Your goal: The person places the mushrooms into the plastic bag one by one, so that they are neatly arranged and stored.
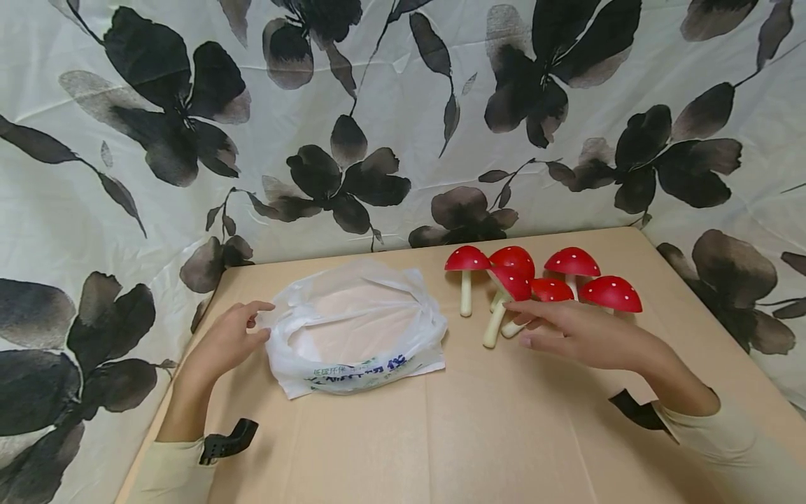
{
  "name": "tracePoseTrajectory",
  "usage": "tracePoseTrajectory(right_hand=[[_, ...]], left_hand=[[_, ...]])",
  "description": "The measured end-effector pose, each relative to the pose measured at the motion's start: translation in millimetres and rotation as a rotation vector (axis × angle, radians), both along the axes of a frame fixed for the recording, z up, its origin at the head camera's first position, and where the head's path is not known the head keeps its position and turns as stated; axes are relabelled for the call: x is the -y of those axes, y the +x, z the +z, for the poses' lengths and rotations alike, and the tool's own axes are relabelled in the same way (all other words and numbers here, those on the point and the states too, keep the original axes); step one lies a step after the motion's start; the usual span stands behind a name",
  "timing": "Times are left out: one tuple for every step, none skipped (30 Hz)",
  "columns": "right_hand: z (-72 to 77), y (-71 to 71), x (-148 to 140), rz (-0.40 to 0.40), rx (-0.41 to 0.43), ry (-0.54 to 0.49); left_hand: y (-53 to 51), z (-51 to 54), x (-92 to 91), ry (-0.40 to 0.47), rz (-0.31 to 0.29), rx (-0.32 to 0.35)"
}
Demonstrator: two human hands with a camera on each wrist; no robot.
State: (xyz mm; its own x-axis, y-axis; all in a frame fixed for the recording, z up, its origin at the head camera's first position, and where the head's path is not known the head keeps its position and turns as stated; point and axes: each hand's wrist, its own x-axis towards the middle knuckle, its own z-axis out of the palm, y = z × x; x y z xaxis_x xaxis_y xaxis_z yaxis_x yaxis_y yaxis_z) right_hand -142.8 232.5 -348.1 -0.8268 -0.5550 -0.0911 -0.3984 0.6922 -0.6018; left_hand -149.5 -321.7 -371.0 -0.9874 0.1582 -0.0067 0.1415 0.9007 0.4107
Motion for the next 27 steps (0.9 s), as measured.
tracePoseTrajectory(right_hand=[[-1.5, 0.4, 0.1, 0.002, 0.005, 0.015], [-3.1, 0.5, 0.5, 0.005, 0.011, 0.024], [-4.9, 0.3, 1.0, 0.012, 0.019, 0.026], [-6.7, 0.3, 1.4, 0.018, 0.031, 0.020], [-8.4, 0.1, 1.8, 0.025, 0.045, 0.016], [-10.4, -0.3, 2.2, 0.032, 0.059, 0.013], [-12.5, -0.6, 2.6, 0.033, 0.076, 0.011], [-14.6, -1.1, 3.0, 0.035, 0.094, 0.011], [-17.0, -1.5, 3.4, 0.037, 0.105, 0.017], [-19.4, -1.8, 3.7, 0.040, 0.121, 0.017], [-21.9, -2.1, 4.2, 0.041, 0.130, 0.021], [-24.5, -2.4, 4.7, 0.042, 0.137, 0.022], [-27.1, -2.7, 5.1, 0.042, 0.143, 0.019], [-29.8, -2.9, 5.6, 0.040, 0.147, 0.016], [-32.4, -3.3, 6.0, 0.038, 0.149, 0.013], [-34.9, -3.7, 6.5, 0.032, 0.157, 0.007], [-37.5, -4.3, 6.9, 0.027, 0.159, 0.003], [-40.0, -5.0, 7.5, 0.026, 0.163, -0.006], [-42.7, -5.8, 8.1, 0.029, 0.167, -0.016], [-45.4, -6.8, 8.8, 0.032, 0.169, -0.021], [-48.1, -7.9, 9.4, 0.038, 0.171, -0.029], [-50.8, -8.8, 10.2, 0.043, 0.177, -0.041], [-53.2, -9.6, 10.9, 0.051, 0.182, -0.052], [-55.5, -10.3, 11.6, 0.056, 0.187, -0.065], [-57.7, -11.1, 12.2, 0.059, 0.190, -0.067], [-59.8, -11.9, 12.9, 0.060, 0.197, -0.073], [-61.9, -12.9, 13.5, 0.060, 0.202, -0.077]], left_hand=[[-0.6, -0.9, -0.4, -0.001, 0.009, 0.005], [-1.1, -1.8, -0.8, -0.003, 0.018, 0.011], [-1.3, -2.5, -1.2, -0.002, 0.026, 0.013], [-1.3, -3.2, -1.6, 0.000, 0.031, 0.013], [-1.3, -3.9, -1.8, 0.001, 0.034, 0.010], [-1.2, -4.5, -2.1, 0.002, 0.033, 0.004], [-1.3, -5.2, -2.2, 0.004, 0.032, -0.003], [-1.3, -5.8, -2.3, 0.004, 0.029, -0.010], [-1.4, -6.5, -2.4, 0.004, 0.025, -0.015], [-1.6, -7.2, -2.4, 0.006, 0.022, -0.018], [-1.7, -7.7, -2.6, 0.008, 0.019, -0.021], [-2.0, -8.4, -2.6, 0.010, 0.018, -0.023], [-2.2, -9.0, -2.7, 0.013, 0.016, -0.024], [-2.6, -9.8, -2.7, 0.016, 0.015, -0.025], [-2.8, -10.4, -2.9, 0.020, 0.014, -0.026], [-3.0, -11.0, -2.9, 0.023, 0.013, -0.028], [-3.3, -11.7, -3.0, 0.027, 0.011, -0.029], [-3.7, -12.4, -3.0, 0.032, 0.012, -0.028], [-3.8, -12.9, -3.1, 0.037, 0.013, -0.028], [-4.1, -13.4, -3.2, 0.041, 0.015, -0.025], [-4.4, -14.0, -3.1, 0.045, 0.016, -0.023], [-4.8, -14.6, -3.1, 0.050, 0.017, -0.020], [-5.2, -15.1, -3.3, 0.055, 0.020, -0.014], [-5.6, -15.5, -3.4, 0.057, 0.021, -0.011], [-6.0, -16.0, -3.4, 0.059, 0.020, -0.008], [-6.4, -16.6, -3.2, 0.060, 0.019, -0.007], [-6.4, -16.8, -3.2, 0.061, 0.017, -0.007]])
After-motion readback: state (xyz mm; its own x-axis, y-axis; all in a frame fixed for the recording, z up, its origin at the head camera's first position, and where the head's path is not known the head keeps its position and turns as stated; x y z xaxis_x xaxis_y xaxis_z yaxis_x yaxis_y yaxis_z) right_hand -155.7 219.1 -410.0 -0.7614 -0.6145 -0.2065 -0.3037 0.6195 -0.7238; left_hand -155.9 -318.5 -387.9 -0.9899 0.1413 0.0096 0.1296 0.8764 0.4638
